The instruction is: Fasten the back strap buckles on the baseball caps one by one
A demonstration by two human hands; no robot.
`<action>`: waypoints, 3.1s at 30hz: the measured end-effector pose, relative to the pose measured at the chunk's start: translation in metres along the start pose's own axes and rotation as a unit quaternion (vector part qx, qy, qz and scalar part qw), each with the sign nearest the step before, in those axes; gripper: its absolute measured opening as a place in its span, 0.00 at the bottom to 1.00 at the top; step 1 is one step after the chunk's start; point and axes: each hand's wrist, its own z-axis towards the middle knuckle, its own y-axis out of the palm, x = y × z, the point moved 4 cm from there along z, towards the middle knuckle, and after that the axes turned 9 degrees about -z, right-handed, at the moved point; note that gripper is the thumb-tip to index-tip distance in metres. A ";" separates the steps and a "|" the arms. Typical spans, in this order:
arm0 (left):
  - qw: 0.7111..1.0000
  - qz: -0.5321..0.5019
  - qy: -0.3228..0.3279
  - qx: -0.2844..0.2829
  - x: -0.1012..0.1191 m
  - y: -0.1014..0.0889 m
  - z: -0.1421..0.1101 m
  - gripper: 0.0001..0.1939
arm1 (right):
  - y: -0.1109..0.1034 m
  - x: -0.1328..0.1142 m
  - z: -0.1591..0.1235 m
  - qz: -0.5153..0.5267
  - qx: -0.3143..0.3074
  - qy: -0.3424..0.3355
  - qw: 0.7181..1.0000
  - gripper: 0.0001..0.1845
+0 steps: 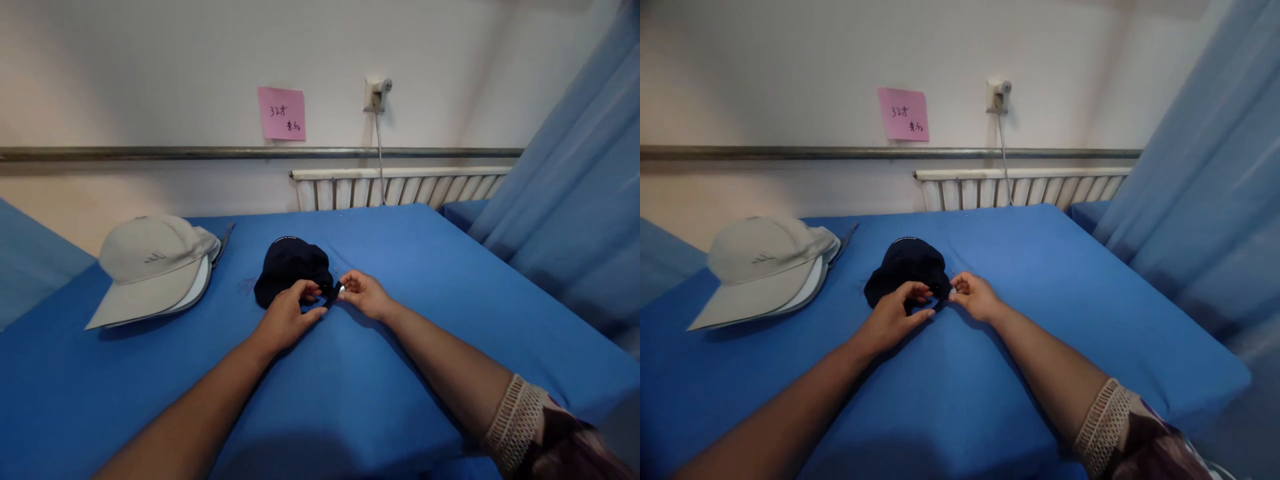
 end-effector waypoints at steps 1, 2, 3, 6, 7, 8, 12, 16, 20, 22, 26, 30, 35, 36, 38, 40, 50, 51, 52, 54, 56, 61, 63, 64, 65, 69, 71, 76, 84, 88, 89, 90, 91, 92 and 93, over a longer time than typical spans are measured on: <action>1.000 0.021 0.010 -0.015 0.002 0.000 -0.001 0.21 | -0.001 0.001 0.001 0.009 0.005 0.003 1.000 0.14; 0.998 0.045 0.021 -0.030 0.005 0.001 -0.001 0.21 | -0.002 0.002 0.001 0.017 0.007 0.005 1.000 0.15; 0.996 0.070 0.034 -0.043 0.007 0.003 -0.002 0.21 | -0.003 0.002 0.001 0.025 0.007 0.006 1.000 0.15; 0.986 0.119 0.086 -0.080 0.015 0.010 -0.003 0.17 | -0.003 0.001 0.001 0.049 0.001 0.008 0.999 0.16; 0.983 0.120 0.101 -0.091 0.017 0.012 -0.003 0.15 | -0.003 0.000 0.001 0.057 -0.001 0.007 0.998 0.16; 0.983 0.111 0.108 -0.097 0.017 0.013 -0.003 0.14 | -0.003 0.000 0.000 0.063 -0.003 0.006 0.998 0.16; 0.996 -0.057 0.013 -0.074 0.007 0.009 -0.002 0.10 | -0.004 -0.001 0.000 0.068 -0.005 0.002 0.998 0.14; 0.959 -0.263 -0.102 -0.017 -0.004 0.003 -0.001 0.05 | -0.003 0.001 0.000 0.047 -0.003 -0.003 0.999 0.12; 0.935 -0.326 -0.137 0.015 -0.005 0.000 0.002 0.06 | -0.006 0.006 -0.001 -0.058 0.046 -0.001 0.997 0.13; 0.930 -0.337 -0.148 0.016 -0.005 -0.001 0.003 0.08 | -0.009 0.008 -0.001 -0.128 0.061 0.006 0.990 0.13; 0.928 -0.340 -0.153 0.018 -0.005 -0.004 0.003 0.13 | -0.007 -0.001 -0.008 -0.202 0.023 -0.010 0.979 0.12; 0.929 -0.337 -0.152 0.021 -0.004 -0.006 0.002 0.12 | 0.001 -0.022 -0.020 -0.295 -0.026 -0.084 0.951 0.17; 0.923 -0.352 -0.153 0.006 -0.004 -0.004 0.000 0.12 | 0.011 -0.032 -0.024 -0.371 -0.071 -0.137 0.916 0.19; 0.919 -0.364 -0.151 0.004 -0.004 -0.003 0.000 0.12 | 0.012 -0.033 -0.024 -0.374 -0.074 -0.145 0.913 0.18; 0.911 -0.385 -0.148 0.007 -0.005 -0.002 0.000 0.12 | 0.015 -0.035 -0.023 -0.378 -0.078 -0.158 0.909 0.17; 0.908 -0.393 -0.144 0.012 -0.006 -0.001 0.000 0.11 | 0.016 -0.036 -0.022 -0.384 -0.077 -0.167 0.905 0.15; 0.924 -0.354 -0.142 0.040 -0.006 0.002 0.000 0.14 | 0.017 -0.031 -0.022 -0.367 -0.075 -0.147 0.915 0.12; 0.923 -0.354 -0.143 0.043 -0.006 0.003 0.000 0.13 | 0.018 -0.032 -0.022 -0.372 -0.077 -0.144 0.914 0.11; 0.922 -0.356 -0.146 0.047 -0.006 0.003 0.000 0.12 | 0.018 -0.034 -0.022 -0.379 -0.078 -0.142 0.911 0.10; 0.919 -0.361 -0.151 0.049 -0.006 0.004 0.000 0.11 | 0.020 -0.038 -0.024 -0.394 -0.078 -0.148 0.904 0.08; 0.918 -0.362 -0.152 0.051 -0.005 0.004 -0.001 0.10 | 0.022 -0.042 -0.025 -0.399 -0.076 -0.158 0.900 0.05; 0.929 -0.337 -0.138 0.066 0.002 0.003 -0.005 0.08 | 0.025 -0.032 -0.023 -0.300 -0.069 -0.125 0.943 0.04; 0.934 -0.323 -0.136 0.074 0.005 0.001 -0.007 0.08 | 0.022 -0.023 -0.019 -0.190 -0.042 -0.063 0.979 0.01; 0.935 -0.318 -0.137 0.080 0.006 0.000 -0.008 0.09 | 0.020 -0.020 -0.018 -0.116 -0.026 -0.023 0.993 0.02; 0.935 -0.314 -0.141 0.088 0.008 -0.002 -0.009 0.09 | 0.018 -0.017 -0.017 -0.037 -0.012 0.016 0.999 0.05; 0.929 -0.314 -0.166 0.102 0.013 -0.007 -0.013 0.10 | 0.013 -0.021 -0.021 0.196 -0.002 0.087 0.977 0.14; 0.925 -0.327 -0.174 0.087 0.017 -0.006 -0.016 0.10 | 0.014 -0.026 -0.024 0.242 -0.011 0.097 0.965 0.15; 0.899 -0.397 -0.177 0.059 0.026 0.000 -0.021 0.10 | 0.025 -0.032 -0.028 0.244 -0.022 0.090 0.965 0.18; 0.881 -0.411 -0.225 0.071 0.015 -0.001 -0.021 0.10 | 0.042 -0.034 -0.030 0.169 -0.070 0.029 0.983 0.16; 0.884 -0.397 -0.227 0.095 0.011 0.000 -0.019 0.10 | 0.044 -0.034 -0.033 0.097 -0.080 -0.023 0.992 0.15; 0.883 -0.400 -0.227 0.095 0.011 0.000 -0.019 0.10 | 0.044 -0.035 -0.034 0.071 -0.081 -0.040 0.993 0.14; 0.882 -0.402 -0.227 0.094 0.011 0.001 -0.019 0.10 | 0.043 -0.037 -0.035 0.035 -0.081 -0.059 0.994 0.13; 0.881 -0.406 -0.227 0.093 0.011 0.001 -0.019 0.10 | 0.041 -0.040 -0.037 -0.010 -0.077 -0.080 0.994 0.13; 0.879 -0.410 -0.227 0.091 0.012 0.001 -0.019 0.10 | 0.038 -0.043 -0.039 -0.064 -0.067 -0.103 0.990 0.13; 0.877 -0.415 -0.224 0.088 0.012 0.002 -0.019 0.11 | 0.035 -0.047 -0.040 -0.122 -0.053 -0.125 0.983 0.13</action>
